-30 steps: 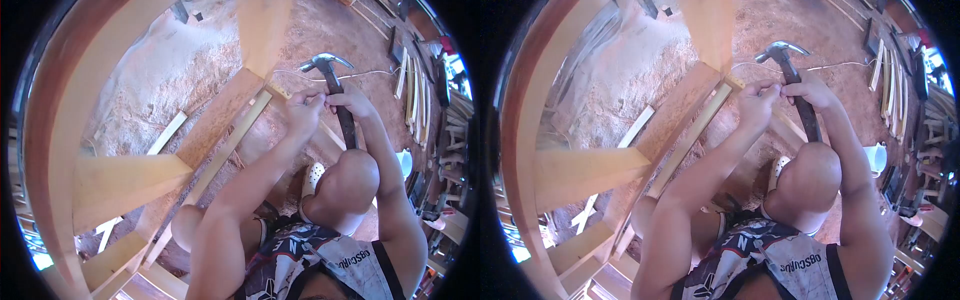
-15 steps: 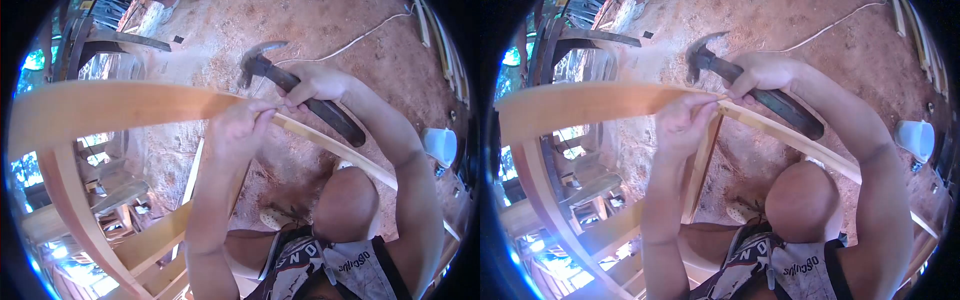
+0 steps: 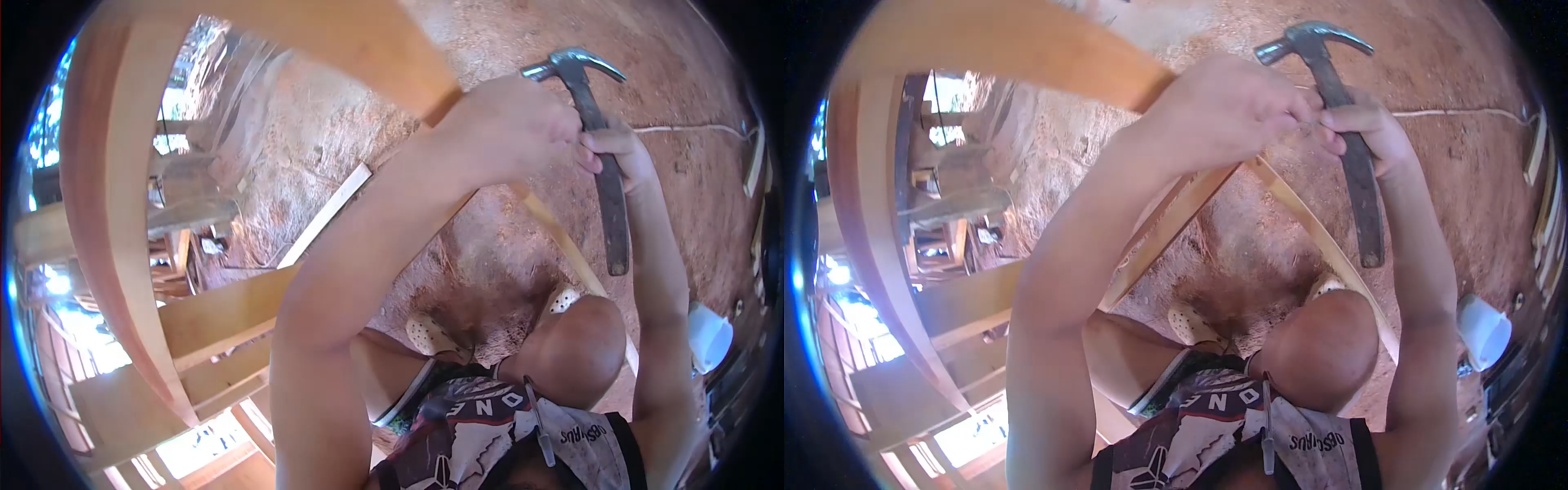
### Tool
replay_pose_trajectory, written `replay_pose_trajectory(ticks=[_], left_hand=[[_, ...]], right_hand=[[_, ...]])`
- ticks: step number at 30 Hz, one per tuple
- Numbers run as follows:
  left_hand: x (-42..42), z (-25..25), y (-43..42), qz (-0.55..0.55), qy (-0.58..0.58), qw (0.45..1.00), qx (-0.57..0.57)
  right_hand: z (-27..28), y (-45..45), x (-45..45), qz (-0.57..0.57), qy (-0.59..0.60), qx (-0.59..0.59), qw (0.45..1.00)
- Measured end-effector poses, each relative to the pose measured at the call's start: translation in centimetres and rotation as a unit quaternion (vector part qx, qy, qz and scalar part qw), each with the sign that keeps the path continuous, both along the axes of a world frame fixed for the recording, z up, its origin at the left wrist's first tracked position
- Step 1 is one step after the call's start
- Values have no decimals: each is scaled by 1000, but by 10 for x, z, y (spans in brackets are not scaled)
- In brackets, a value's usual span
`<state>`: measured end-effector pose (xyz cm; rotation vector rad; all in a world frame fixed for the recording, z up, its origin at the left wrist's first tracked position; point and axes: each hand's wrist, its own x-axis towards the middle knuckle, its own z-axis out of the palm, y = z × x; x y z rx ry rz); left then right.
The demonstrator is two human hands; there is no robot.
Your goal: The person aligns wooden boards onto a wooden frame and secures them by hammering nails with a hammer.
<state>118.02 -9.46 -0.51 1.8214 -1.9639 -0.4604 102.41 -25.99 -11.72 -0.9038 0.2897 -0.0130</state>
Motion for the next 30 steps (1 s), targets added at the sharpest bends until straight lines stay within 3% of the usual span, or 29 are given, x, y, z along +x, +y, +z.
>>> replay_pose_trajectory(ticks=[7,13,15,19,21,25,30], left_hand=[[2,5,43,-18,-24,998,-51],[9,14,97,-5,56,978,-202],[6,20,105,59,14,990,-129],[15,14,114,60,13,975,-214],[17,22,121,56,89,968,-228],[16,33,124,42,66,965,-250],[11,31,122,40,94,957,-270]], right_hand=[[46,40,1,14,24,-16,1000],[74,75,12,21,37,-89,995],[76,82,11,11,12,-74,997],[98,102,5,-11,34,-59,998],[118,119,1,-55,55,-57,995],[136,135,-1,-101,64,-26,993],[135,123,-7,-46,37,-14,998]])
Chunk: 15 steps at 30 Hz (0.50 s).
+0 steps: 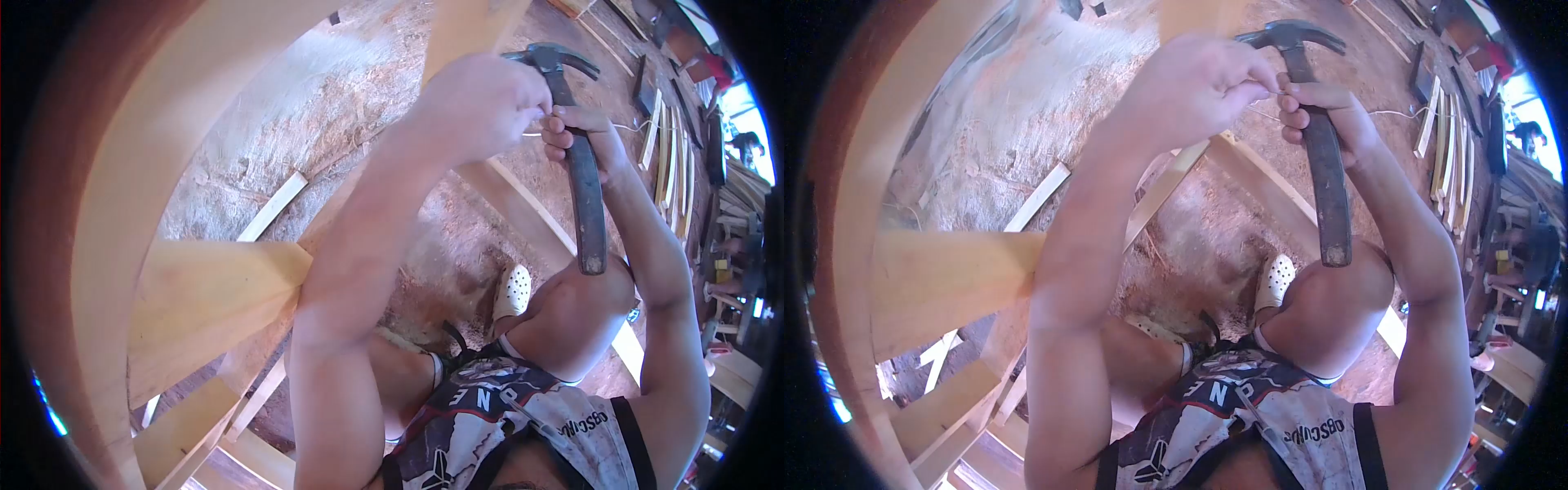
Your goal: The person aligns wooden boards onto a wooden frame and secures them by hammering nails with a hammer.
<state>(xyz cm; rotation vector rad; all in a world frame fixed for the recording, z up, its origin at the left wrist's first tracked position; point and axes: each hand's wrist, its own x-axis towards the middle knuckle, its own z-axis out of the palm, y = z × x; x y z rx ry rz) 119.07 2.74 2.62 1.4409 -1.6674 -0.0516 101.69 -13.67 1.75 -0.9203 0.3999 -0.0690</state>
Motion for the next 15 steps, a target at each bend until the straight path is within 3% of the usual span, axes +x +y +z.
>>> replay_pose_trajectory(ticks=[3,4,6,7,9,10,11,13,15], left_hand=[[-7,-12,-8,34,-60,995,-76],[-12,-16,-9,20,-69,995,-69],[-19,-24,-11,115,-39,993,-4],[-21,-29,-12,99,-50,994,8],[-25,-39,-13,137,-56,986,75],[-30,-44,-15,123,-70,986,90],[-35,-48,-16,155,-71,979,110],[-38,-61,-20,179,-85,969,146],[-38,-72,-27,237,-136,938,213]], right_hand=[[-7,-13,-4,-9,34,-12,999],[-11,-20,-6,-16,69,-30,997],[-20,-36,-10,-25,146,-127,981],[-35,-54,-16,-39,138,-110,983],[-75,-91,-26,93,180,-348,916],[-86,-99,-32,97,230,-436,865],[-113,-114,-40,85,225,-419,875],[-166,-132,-49,101,156,-630,754],[-203,-135,-65,101,193,-575,789]])
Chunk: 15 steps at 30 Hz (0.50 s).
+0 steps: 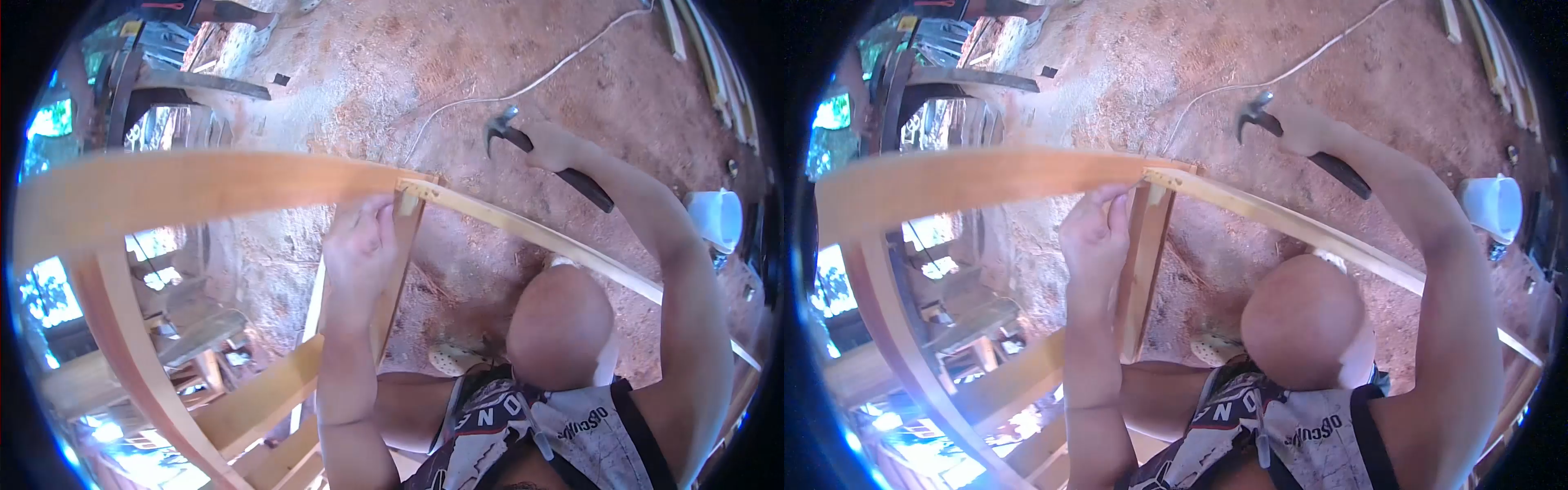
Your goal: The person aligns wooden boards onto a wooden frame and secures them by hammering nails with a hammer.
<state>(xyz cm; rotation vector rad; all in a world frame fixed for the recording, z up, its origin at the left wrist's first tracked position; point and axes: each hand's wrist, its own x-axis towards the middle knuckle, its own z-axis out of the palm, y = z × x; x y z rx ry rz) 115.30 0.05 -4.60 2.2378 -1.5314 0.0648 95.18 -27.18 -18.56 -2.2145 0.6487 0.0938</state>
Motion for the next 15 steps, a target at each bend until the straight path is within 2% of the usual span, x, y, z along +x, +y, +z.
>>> replay_pose_trajectory(ticks=[2,6,7,8,9,10,12,14,15], left_hand=[[-1,-1,-17,-45,-36,998,31],[-2,9,-70,-159,-99,972,143],[1,10,-85,-163,-98,969,160],[7,10,-101,-162,-100,954,232],[13,8,-113,-160,-102,934,303],[20,3,-122,-162,-103,930,314],[30,-7,-136,-133,-119,888,423],[34,-14,-137,-133,-123,875,448],[35,-17,-137,-131,-123,865,468]], right_hand=[[-69,-10,-8,-9,87,9,996],[-108,-5,-6,8,147,65,987],[-110,-3,-2,6,61,16,998],[-111,-1,2,1,-25,-36,999],[-103,1,12,7,-83,-33,996],[-91,3,27,12,-141,-33,989],[-69,12,53,28,-219,144,964],[-56,38,72,29,-292,288,912],[-59,53,80,38,-319,265,909]])
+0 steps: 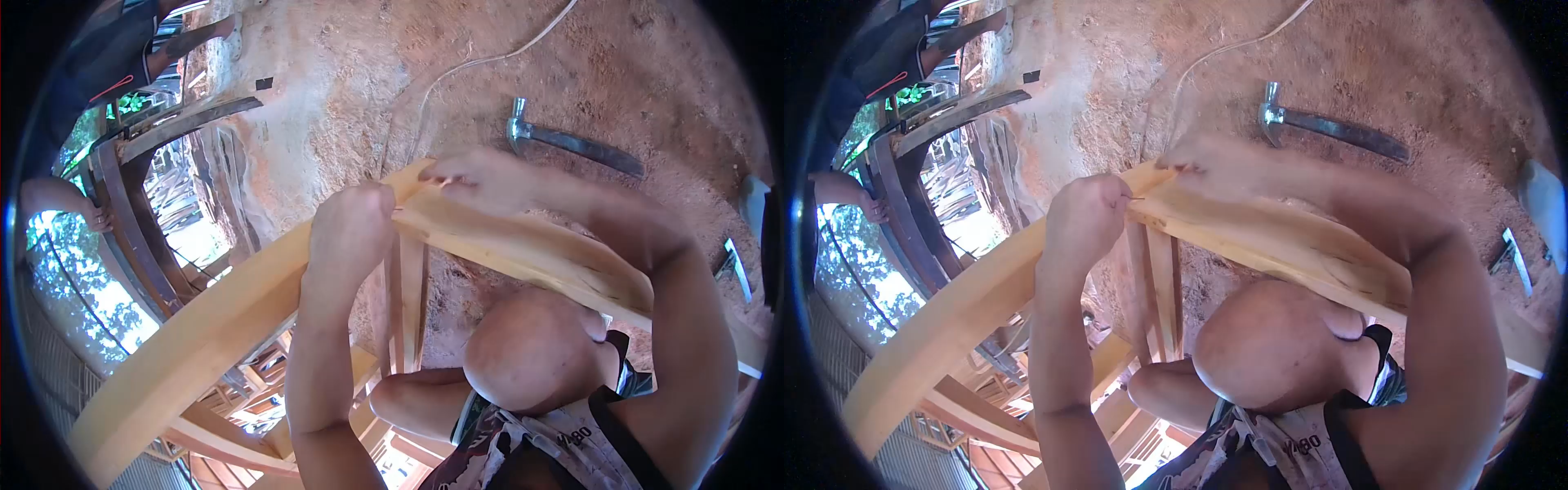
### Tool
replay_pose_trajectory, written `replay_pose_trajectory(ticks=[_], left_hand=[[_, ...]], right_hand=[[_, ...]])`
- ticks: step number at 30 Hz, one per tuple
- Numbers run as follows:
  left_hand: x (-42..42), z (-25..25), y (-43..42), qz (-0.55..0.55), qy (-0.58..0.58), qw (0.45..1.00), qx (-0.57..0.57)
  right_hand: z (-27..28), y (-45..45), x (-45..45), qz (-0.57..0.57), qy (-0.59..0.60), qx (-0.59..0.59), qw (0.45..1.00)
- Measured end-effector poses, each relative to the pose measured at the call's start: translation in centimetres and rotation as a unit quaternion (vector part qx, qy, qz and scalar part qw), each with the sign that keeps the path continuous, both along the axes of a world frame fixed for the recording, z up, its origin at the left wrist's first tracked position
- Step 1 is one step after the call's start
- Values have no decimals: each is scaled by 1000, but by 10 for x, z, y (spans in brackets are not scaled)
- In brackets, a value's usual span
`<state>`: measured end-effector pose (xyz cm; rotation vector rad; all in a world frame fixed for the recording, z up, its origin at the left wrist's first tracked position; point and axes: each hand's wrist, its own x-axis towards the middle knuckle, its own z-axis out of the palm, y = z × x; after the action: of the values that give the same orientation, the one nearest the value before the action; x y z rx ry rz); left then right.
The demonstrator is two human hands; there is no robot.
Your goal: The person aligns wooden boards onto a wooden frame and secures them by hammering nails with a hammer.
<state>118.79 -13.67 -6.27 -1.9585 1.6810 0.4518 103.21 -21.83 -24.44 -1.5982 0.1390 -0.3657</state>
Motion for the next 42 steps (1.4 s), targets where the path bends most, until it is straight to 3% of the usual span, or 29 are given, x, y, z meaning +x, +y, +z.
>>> replay_pose_trajectory(ticks=[10,22,28,33,42], left_hand=[[5,-18,-12,19,-2,993,116],[9,-15,-22,61,4,988,143],[16,-29,-34,-11,-2,985,174],[19,-34,-55,25,24,961,275],[-2,-18,-75,3,3,936,351]], right_hand=[[8,40,6,122,34,28,992],[10,36,10,141,69,7,988],[5,37,12,143,60,20,988],[7,35,12,152,74,11,986],[0,38,10,143,44,39,988]])
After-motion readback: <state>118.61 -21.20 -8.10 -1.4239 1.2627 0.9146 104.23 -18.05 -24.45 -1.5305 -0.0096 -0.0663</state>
